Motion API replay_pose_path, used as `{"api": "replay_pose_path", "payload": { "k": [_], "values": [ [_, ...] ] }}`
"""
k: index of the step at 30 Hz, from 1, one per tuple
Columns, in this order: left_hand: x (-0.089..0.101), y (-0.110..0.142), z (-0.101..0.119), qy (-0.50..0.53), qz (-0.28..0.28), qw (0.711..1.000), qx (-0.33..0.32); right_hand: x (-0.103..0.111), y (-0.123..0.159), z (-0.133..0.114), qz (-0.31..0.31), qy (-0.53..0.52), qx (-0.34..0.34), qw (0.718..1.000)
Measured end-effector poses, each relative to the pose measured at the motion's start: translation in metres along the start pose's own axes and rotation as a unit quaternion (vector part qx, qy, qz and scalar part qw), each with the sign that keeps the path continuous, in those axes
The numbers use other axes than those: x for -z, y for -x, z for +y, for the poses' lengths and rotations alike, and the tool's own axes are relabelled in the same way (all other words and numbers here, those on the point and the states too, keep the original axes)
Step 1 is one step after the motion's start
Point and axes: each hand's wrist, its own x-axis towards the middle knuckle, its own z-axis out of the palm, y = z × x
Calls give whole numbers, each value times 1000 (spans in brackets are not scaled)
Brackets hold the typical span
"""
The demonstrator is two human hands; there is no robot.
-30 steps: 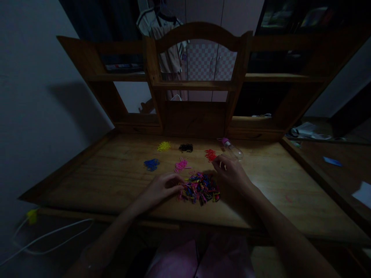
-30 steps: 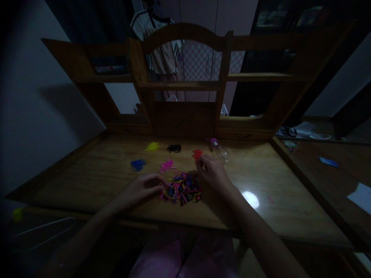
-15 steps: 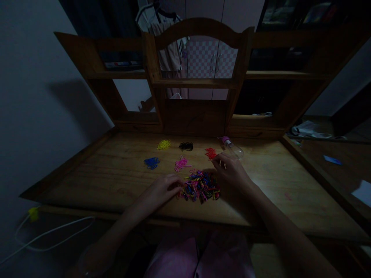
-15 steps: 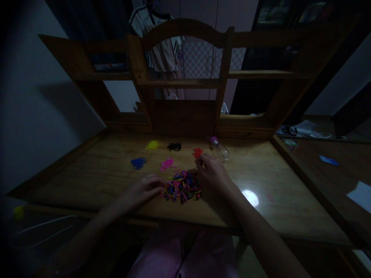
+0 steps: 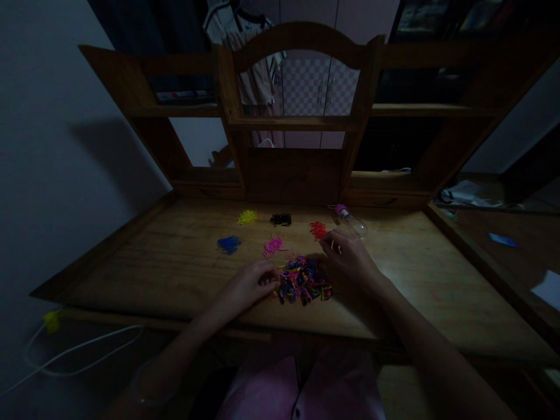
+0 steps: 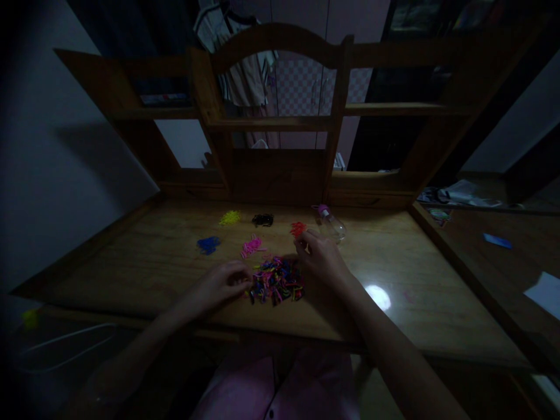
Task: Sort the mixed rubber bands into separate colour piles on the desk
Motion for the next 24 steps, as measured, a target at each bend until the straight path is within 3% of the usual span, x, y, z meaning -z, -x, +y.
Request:
{"api": "replay_pose_path", "payload": {
  "k": [11,19,24],
  "values": [
    [12,-1,0,190,8,979,79,-1,1,-1,11,-2,2,1000],
    [18,2,-2,268,21,956,118,0,1,-2,7,-3,1,1000],
    [17,0,-5,331,59,935,115,-1,2,-1,7,-8,-4,1000]
  ]
}}
